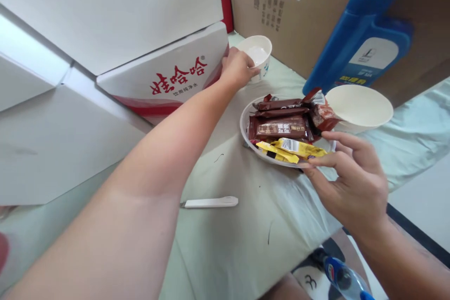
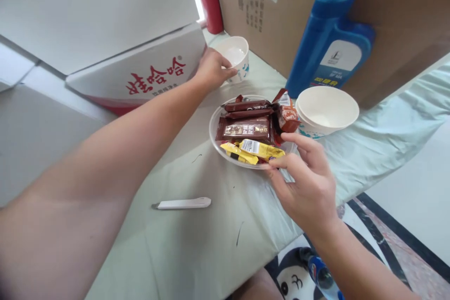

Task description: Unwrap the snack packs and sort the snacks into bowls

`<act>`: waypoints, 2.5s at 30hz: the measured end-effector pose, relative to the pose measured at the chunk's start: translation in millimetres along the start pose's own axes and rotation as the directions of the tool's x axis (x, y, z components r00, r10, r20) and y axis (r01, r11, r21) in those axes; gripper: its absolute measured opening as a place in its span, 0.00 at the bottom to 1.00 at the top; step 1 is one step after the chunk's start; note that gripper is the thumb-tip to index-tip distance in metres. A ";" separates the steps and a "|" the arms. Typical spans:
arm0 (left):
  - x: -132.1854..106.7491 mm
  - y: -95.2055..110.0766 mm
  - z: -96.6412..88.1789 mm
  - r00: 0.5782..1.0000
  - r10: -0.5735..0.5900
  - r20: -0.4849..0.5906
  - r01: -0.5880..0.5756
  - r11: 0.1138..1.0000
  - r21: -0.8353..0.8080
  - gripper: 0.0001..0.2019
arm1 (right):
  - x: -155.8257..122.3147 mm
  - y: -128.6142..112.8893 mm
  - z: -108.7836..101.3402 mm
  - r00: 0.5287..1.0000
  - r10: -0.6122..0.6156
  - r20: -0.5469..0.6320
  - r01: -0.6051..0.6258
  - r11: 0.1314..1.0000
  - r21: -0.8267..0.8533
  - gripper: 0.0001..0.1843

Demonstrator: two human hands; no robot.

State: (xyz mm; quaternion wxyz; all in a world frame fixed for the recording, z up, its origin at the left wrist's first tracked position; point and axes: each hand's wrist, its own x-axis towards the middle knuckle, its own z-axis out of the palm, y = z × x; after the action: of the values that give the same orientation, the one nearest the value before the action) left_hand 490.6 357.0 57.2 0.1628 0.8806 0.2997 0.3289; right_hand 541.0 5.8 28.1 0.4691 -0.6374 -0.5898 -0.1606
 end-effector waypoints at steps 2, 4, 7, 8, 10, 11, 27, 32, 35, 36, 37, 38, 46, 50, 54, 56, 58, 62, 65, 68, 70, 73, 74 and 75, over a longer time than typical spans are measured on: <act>-1.6 13.3 3.7 0.981 -0.185 0.060 0.179 0.980 0.089 0.13 | 1.1 1.8 2.6 1.000 0.011 0.002 -0.011 1.000 -0.010 0.07; -13.8 30.5 -4.3 0.962 -0.265 0.063 0.249 0.950 0.189 0.18 | 3.4 1.4 6.0 1.000 0.007 -0.010 -0.008 1.000 -0.020 0.08; -40.6 42.3 -28.9 0.961 -0.261 0.086 0.235 0.944 0.232 0.14 | 11.3 -2.1 15.7 0.999 -0.006 -0.052 0.005 1.000 -0.018 0.07; -50.1 40.6 -37.9 0.956 -0.273 0.106 0.243 0.940 0.238 0.13 | 15.5 -3.5 20.9 0.998 0.001 -0.062 -0.003 1.000 -0.022 0.06; -69.3 31.6 -54.2 0.924 -0.335 0.186 0.278 0.919 0.278 0.11 | 26.8 -5.7 34.4 0.998 0.037 -0.058 -0.039 0.998 -0.045 0.07; -79.2 26.0 -60.8 0.893 -0.379 0.242 0.298 0.902 0.313 0.11 | 33.5 -6.2 42.3 0.997 0.070 -0.044 -0.073 0.995 -0.069 0.08; -151.0 8.8 -78.9 0.756 -0.451 0.475 0.264 0.873 0.409 0.19 | 130.7 14.5 130.2 0.767 0.594 0.241 -0.387 0.728 -0.565 0.19; -144.9 5.5 -81.1 0.688 -0.491 0.535 0.266 0.856 0.443 0.23 | 153.4 21.9 153.6 0.782 0.537 0.317 -0.294 0.766 -0.572 0.24; -143.2 5.6 -82.0 0.665 -0.504 0.551 0.256 0.847 0.465 0.25 | 171.3 32.5 171.1 0.792 0.482 0.375 -0.248 0.815 -0.524 0.27; -142.4 5.3 -81.6 0.662 -0.504 0.555 0.252 0.846 0.469 0.26 | 178.1 37.3 178.2 0.788 0.473 0.395 -0.246 0.829 -0.502 0.27; -141.4 4.7 -80.9 0.660 -0.502 0.559 0.244 0.847 0.472 0.26 | 185.0 42.1 185.7 0.778 0.467 0.420 -0.247 0.842 -0.479 0.27; -140.5 3.7 -79.9 0.661 -0.495 0.563 0.236 0.850 0.471 0.26 | 191.4 46.2 193.0 0.767 0.458 0.450 -0.245 0.857 -0.453 0.27; -165.0 18.0 -100.6 0.752 -0.383 0.536 0.175 0.901 0.398 0.20 | 161.9 -0.9 179.2 0.728 0.211 0.652 -0.045 0.964 -0.261 0.37; -204.4 59.9 -149.9 0.800 -0.359 0.482 0.211 0.919 0.334 0.17 | 96.7 -42.6 119.3 0.869 0.144 0.473 -0.060 0.980 -0.188 0.35; -259.7 112.0 -210.5 0.801 -0.468 0.373 0.425 0.884 0.195 0.09 | 49.3 -85.8 87.8 0.884 0.045 0.465 -0.030 0.999 -0.040 0.31; -298.3 137.3 -241.5 0.802 -0.538 0.260 0.540 0.839 0.072 0.06 | 34.1 -121.5 86.4 0.866 -0.050 0.497 0.018 0.997 0.069 0.28; -344.9 157.0 -271.3 0.818 -0.569 0.089 0.576 0.811 -0.108 0.04 | 22.1 -165.7 89.4 0.826 -0.152 0.543 0.065 0.982 0.175 0.26; -448.1 154.1 -318.8 0.716 -0.589 -0.373 0.506 0.807 -0.303 0.05 | -3.0 -259.1 101.9 0.663 -0.362 0.655 0.125 0.916 0.380 0.21; -513.4 108.1 -338.5 0.426 -0.596 -0.680 0.646 0.727 -0.232 0.05 | -35.8 -319.4 115.1 0.457 -0.515 0.725 0.113 0.842 0.527 0.23; -553.0 51.1 -349.8 0.177 -0.521 -0.835 0.792 0.579 -0.193 0.12 | -80.1 -365.9 126.4 0.276 -0.588 0.760 0.068 0.801 0.595 0.32; -565.3 22.5 -357.1 0.134 -0.481 -0.866 0.829 0.534 -0.168 0.19 | -107.7 -387.7 131.3 0.223 -0.590 0.776 0.053 0.802 0.595 0.40; -571.5 1.1 -367.0 0.210 -0.512 -0.833 0.873 0.481 -0.076 0.26 | -134.0 -406.2 136.9 0.220 -0.568 0.793 0.079 0.821 0.566 0.36; -572.1 -1.6 -368.8 0.240 -0.551 -0.799 0.889 0.456 -0.048 0.28 | -138.2 -409.1 138.7 0.232 -0.557 0.798 0.093 0.829 0.551 0.32; -572.5 -3.0 -369.5 0.254 -0.598 -0.760 0.906 0.422 -0.029 0.28 | -140.5 -410.7 140.5 0.244 -0.547 0.801 0.104 0.836 0.539 0.29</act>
State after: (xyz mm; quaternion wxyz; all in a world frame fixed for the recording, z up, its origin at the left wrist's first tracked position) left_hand -106.6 29.0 50.0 -0.0099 0.4401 0.7917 0.4234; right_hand 85.9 -23.9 18.1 0.1070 -0.3648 -0.8882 0.2581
